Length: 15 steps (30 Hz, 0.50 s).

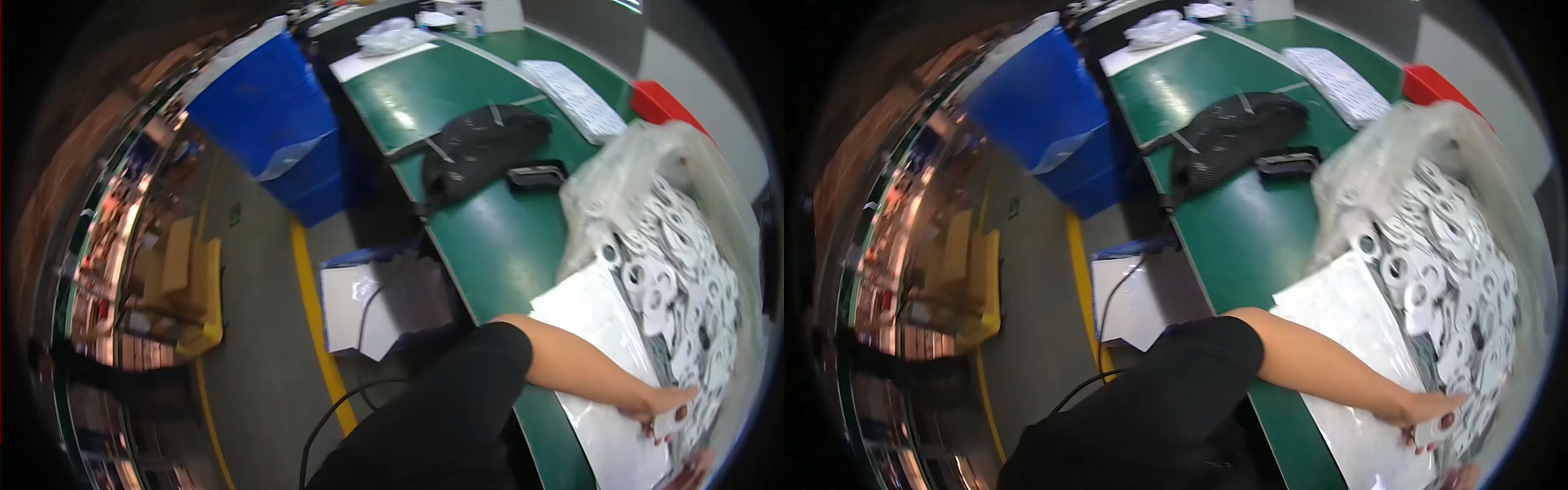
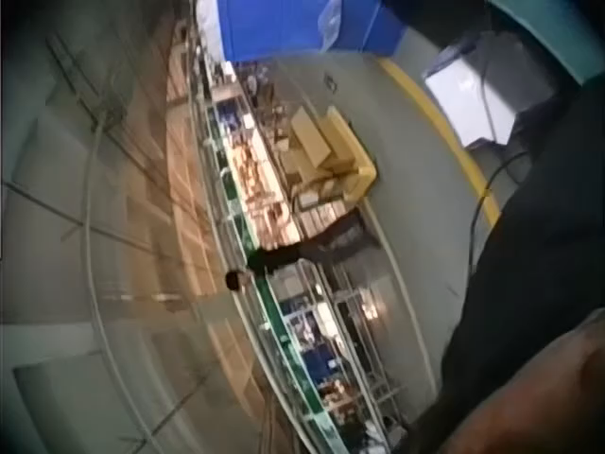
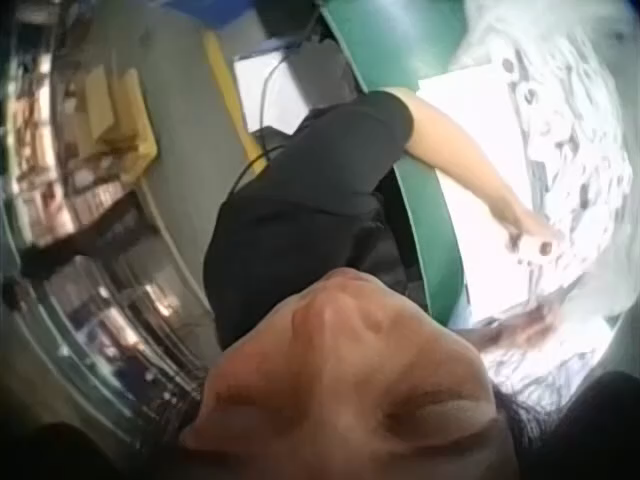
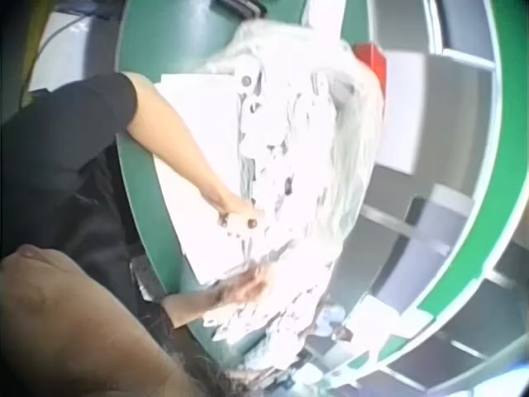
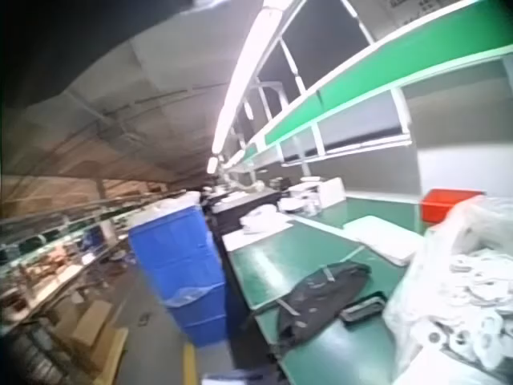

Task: Peeling adhesive backing off circular white lighting fixture parts and organizing them.

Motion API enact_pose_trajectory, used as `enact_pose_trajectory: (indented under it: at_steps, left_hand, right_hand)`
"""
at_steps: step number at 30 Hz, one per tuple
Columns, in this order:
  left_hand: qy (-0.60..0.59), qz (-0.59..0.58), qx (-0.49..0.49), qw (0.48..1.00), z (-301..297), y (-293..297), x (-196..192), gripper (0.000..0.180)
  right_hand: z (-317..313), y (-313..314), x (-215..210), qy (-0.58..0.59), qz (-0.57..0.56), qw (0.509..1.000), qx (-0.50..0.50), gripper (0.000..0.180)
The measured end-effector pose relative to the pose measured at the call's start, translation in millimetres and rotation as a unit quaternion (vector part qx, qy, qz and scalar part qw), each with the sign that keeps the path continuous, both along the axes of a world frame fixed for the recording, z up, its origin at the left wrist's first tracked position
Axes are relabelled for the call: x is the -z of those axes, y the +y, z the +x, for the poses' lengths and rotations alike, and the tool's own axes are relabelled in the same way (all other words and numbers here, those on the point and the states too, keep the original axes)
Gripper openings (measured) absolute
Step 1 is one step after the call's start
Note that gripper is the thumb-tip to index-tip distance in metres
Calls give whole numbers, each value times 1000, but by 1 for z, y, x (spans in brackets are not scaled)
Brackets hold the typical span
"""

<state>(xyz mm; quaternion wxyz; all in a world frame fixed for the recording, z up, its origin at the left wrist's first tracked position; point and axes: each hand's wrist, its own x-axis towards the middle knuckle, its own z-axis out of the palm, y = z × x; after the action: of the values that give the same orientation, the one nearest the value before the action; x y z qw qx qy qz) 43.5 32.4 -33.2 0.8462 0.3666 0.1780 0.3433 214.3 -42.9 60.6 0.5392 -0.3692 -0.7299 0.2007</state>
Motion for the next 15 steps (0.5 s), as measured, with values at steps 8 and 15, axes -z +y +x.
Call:
enact_pose_trajectory:
  at_steps: [8,15]
  left_hand:
    - [-6,-112,-20,993,-38,-12,-8,72]
    - [24,-87,7,996,-43,-22,-38,82]
  right_hand:
    - [-43,27,28,19,-183,982,37,13]
    - [-38,15,15,174,-226,958,7,10]
